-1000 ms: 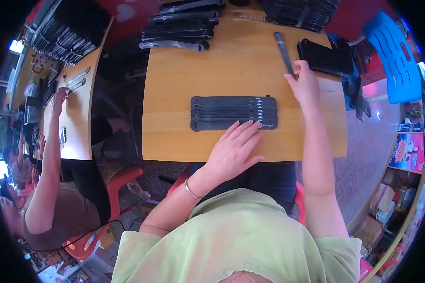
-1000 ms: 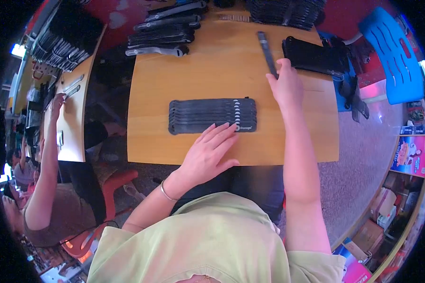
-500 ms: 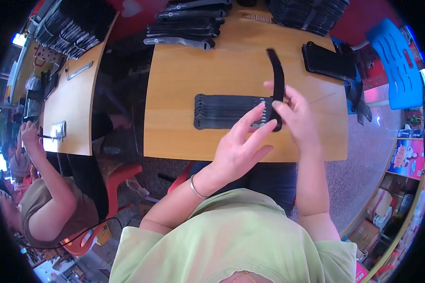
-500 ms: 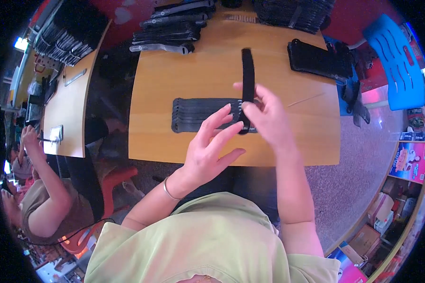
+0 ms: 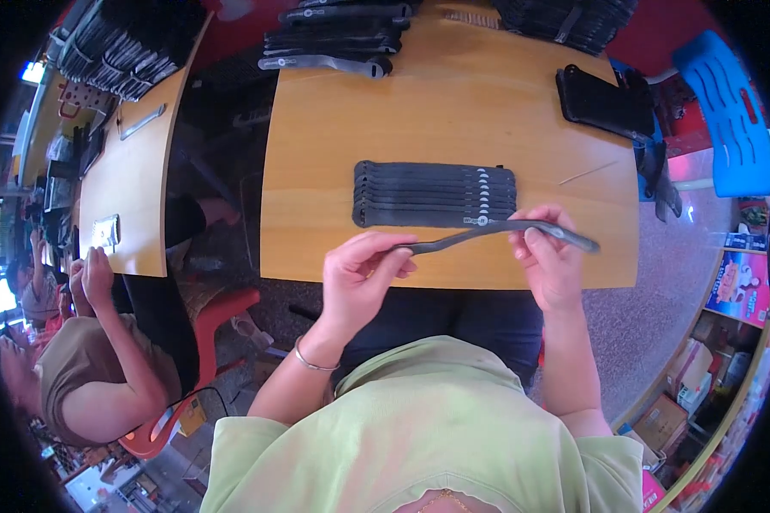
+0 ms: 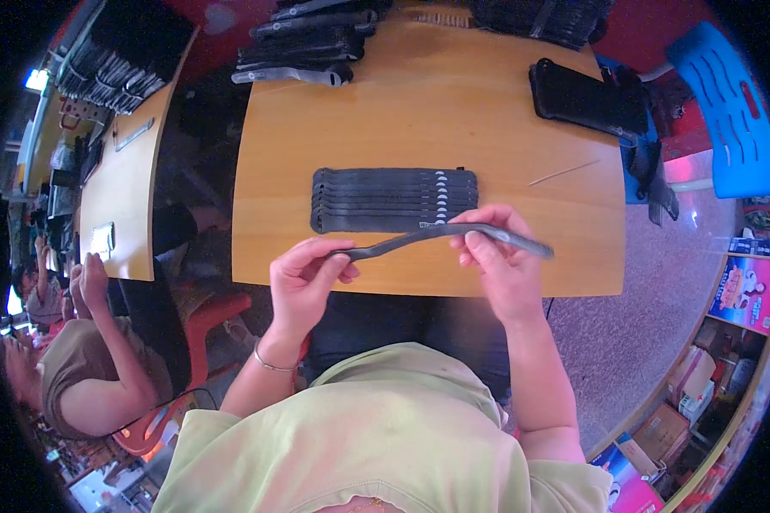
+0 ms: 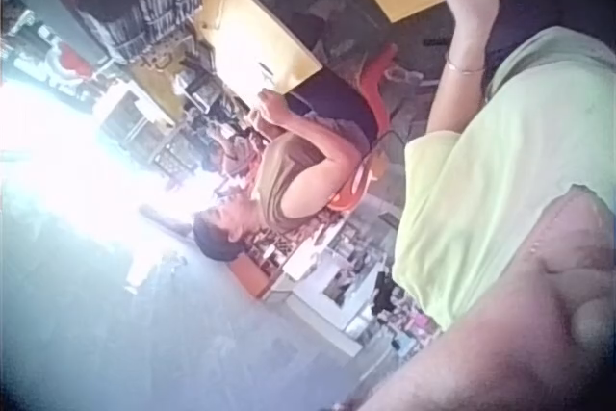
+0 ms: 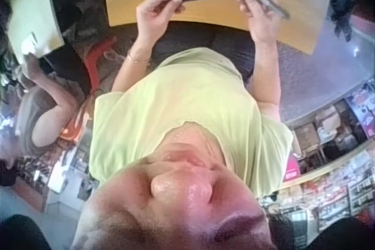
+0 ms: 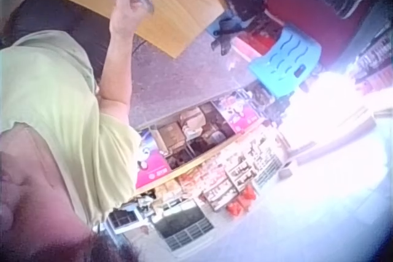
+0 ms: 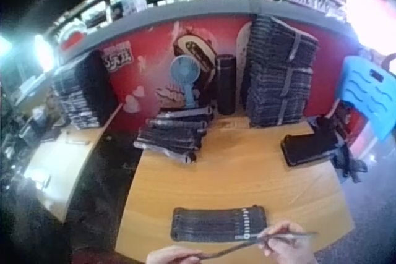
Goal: Assembling black elastic straps by threading components through pre-cut holes.
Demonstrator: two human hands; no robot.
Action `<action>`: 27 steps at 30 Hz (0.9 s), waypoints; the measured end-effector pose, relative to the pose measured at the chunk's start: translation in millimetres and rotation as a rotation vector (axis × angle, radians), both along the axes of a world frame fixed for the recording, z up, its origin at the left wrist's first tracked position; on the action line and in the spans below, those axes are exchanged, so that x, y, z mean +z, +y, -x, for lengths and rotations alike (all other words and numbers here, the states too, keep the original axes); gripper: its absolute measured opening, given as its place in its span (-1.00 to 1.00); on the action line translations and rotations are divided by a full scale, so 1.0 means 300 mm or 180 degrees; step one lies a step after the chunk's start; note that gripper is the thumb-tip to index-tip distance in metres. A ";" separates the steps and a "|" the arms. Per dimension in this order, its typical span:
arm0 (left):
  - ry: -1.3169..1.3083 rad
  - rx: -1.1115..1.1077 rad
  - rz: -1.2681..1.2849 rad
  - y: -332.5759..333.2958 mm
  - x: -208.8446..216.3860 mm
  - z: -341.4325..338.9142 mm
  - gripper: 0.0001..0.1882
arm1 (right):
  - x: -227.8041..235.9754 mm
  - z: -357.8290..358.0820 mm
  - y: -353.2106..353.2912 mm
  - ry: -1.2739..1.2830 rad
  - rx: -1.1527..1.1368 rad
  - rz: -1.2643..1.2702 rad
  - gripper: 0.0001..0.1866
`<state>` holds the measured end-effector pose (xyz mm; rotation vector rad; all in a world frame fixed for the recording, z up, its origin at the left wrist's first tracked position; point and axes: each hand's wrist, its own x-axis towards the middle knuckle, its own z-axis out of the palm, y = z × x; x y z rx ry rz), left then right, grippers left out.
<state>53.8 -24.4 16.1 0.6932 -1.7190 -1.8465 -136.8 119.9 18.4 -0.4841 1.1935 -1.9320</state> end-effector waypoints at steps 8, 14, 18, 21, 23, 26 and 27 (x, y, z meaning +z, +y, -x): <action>-0.0568 -0.0168 -0.0660 -0.054 -0.019 -0.074 -0.87 | -0.079 0.004 0.075 0.0043 -0.0125 -0.0244 -0.81; -0.0498 0.0156 -0.0790 -0.076 -0.054 -0.070 -0.91 | -0.082 -0.008 0.062 0.0532 -0.0309 -0.0659 -0.83; -0.0863 0.0312 -0.0456 -0.114 -0.063 -0.067 -0.89 | -0.096 0.001 0.055 0.1042 -0.0198 -0.1140 -0.86; -0.1147 0.0427 -0.0173 -0.141 -0.072 -0.059 -0.91 | -0.100 0.001 0.046 0.1285 -0.0193 -0.1374 -0.86; -0.1232 0.0490 -0.0048 -0.148 -0.065 -0.053 -0.91 | -0.103 0.002 0.036 0.1360 -0.0179 -0.1457 -0.86; -0.1284 0.0612 0.0236 -0.162 -0.084 -0.046 -0.92 | -0.112 0.004 0.021 0.1329 -0.0239 -0.1510 -0.85; -0.1253 0.0666 0.0392 -0.166 -0.092 -0.044 -0.92 | -0.115 0.005 0.019 0.1382 -0.0244 -0.1540 -0.85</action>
